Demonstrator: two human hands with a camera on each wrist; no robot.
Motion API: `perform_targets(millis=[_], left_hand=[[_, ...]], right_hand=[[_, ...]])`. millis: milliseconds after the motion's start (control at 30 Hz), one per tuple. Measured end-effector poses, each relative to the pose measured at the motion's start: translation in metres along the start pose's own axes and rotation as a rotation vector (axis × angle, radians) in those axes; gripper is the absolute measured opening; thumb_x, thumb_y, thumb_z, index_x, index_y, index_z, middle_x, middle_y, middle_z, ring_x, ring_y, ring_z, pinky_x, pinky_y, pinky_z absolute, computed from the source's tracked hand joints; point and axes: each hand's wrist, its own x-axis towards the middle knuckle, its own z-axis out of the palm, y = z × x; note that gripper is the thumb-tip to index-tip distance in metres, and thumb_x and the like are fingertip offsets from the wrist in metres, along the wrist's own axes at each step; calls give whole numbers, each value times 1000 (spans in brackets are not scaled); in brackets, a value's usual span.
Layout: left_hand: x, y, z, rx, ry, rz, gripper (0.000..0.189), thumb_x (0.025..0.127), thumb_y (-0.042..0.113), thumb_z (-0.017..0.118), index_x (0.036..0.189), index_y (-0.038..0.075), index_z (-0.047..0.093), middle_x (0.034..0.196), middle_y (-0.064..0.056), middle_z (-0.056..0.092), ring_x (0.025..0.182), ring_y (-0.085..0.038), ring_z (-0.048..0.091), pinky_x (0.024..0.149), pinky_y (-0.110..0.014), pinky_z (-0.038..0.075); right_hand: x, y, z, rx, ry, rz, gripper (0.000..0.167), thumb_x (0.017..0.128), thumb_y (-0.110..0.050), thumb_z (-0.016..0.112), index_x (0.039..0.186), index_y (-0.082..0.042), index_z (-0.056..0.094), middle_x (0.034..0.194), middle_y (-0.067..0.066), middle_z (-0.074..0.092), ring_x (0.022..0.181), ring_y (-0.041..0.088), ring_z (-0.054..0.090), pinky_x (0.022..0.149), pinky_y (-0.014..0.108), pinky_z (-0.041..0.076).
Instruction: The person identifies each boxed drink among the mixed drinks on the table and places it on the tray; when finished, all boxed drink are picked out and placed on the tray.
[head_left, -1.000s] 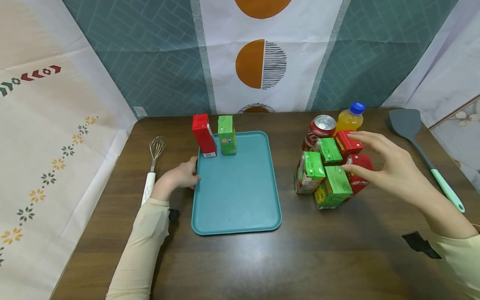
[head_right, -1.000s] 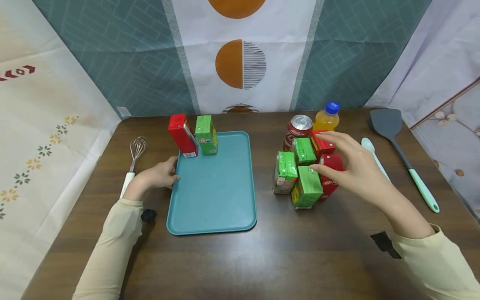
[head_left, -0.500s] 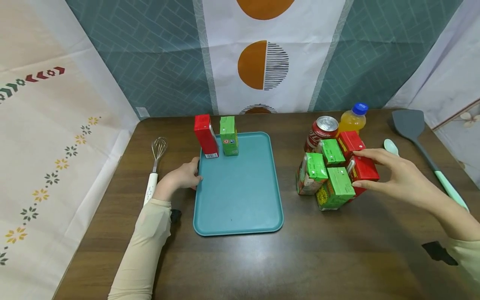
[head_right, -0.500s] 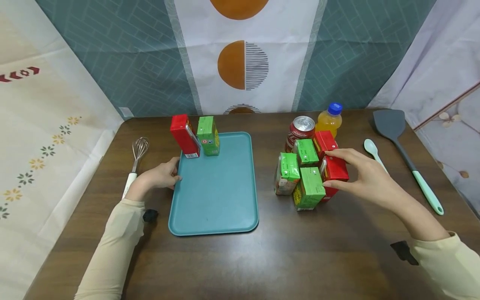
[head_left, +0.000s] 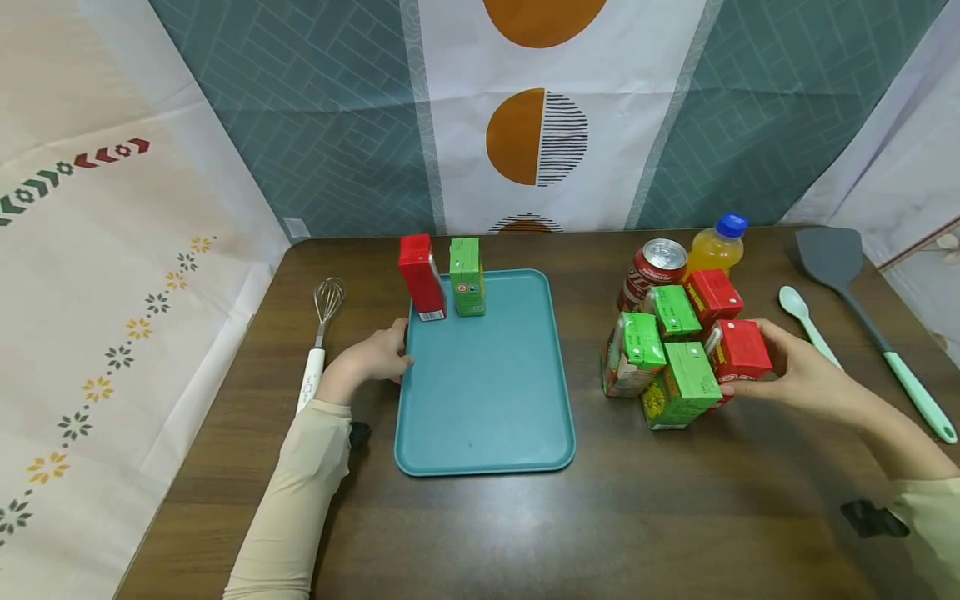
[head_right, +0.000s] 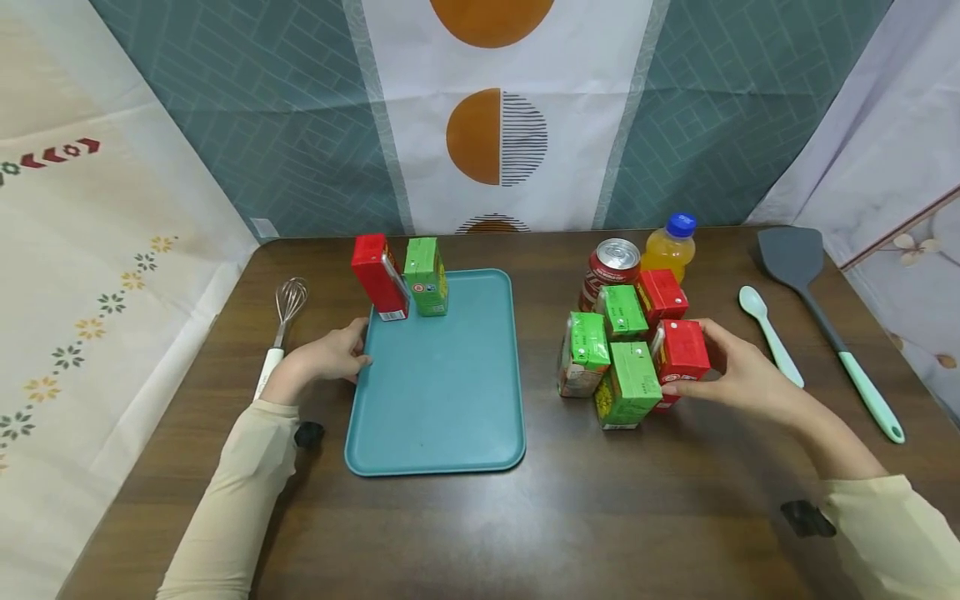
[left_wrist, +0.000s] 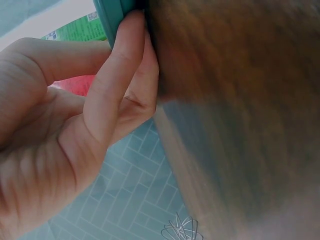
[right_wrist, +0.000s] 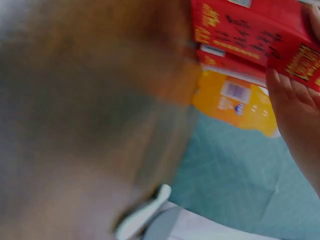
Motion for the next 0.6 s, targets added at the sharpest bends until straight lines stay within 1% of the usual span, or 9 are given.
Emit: perform_targets(millis=[67,133,200,233,300,400,467,500,600], left_hand=[[0,0,0,-1,0,-2,67,93,3,48,143,-12,6,120,-33,50,73,-21,65,66,-32,55],[-1,-1,1,-7,0,-9,66,93,2,48,143,-11,7,120,-32,50,75,-22,65,66,-32,55],[-1,-1,1,-10,-1,-13,65,93,2,48,143,-11,7,120,-32,50,76,-22,64,66,-33,55],[-1,-1,1,-12,-3,-14,65,93,2,48,143,-11,7,120,-32,50,76,-22,64,66,-33,55],[-1,-2,2,-13,-4,-19,66,93,3,48,143,-10,7,118,-31,51,76,-22,64,66,-32,55],[0,-2,2,-20,-7,-12,67,93,2,48,143,-11,6,117,-31,52,75,-22,65,67,-33,55],[1,-2,2,-21,-9,-9,67,93,2,48,143,-11,5,117,-31,52,75,-22,65,67,-33,55],[1,-2,1,-21,-10,-6,67,93,2,48,143,-11,5,117,-32,52,75,-22,65,67,-33,55],[2,-1,0,-14,-9,-3,68,93,3,48,143,-11,4,117,-32,52,74,-22,65,68,-33,55]], right_hand=[[-1,3,2,-1,10,-40,64,68,2,79,121,-9,46,100,-15,58,85,-1,56,67,14,48],[-1,3,3,-6,32,-62,63,67,2,80,119,-8,48,98,-16,59,82,-1,56,66,14,48],[-1,1,3,-39,60,-67,63,64,1,82,119,-6,50,97,-18,59,80,-2,57,64,12,47],[-1,-1,3,-48,71,-62,63,63,0,83,118,-5,50,96,-19,59,79,-3,57,64,12,46],[-4,-7,2,-71,103,-9,64,62,-2,84,117,-5,51,94,-21,59,78,-5,57,62,12,46],[-9,-18,-3,-81,154,79,64,62,-5,85,117,-10,53,92,-23,60,79,-7,57,61,13,47],[-12,-26,-8,-77,192,122,63,62,-5,85,116,-14,53,93,-23,60,79,-7,57,60,13,47],[-13,-29,-11,-67,206,123,62,63,-3,84,116,-16,54,94,-23,59,79,-7,57,60,12,48],[-16,-38,-19,-62,263,88,65,62,2,83,116,-19,54,96,-23,58,78,-8,55,59,9,47]])
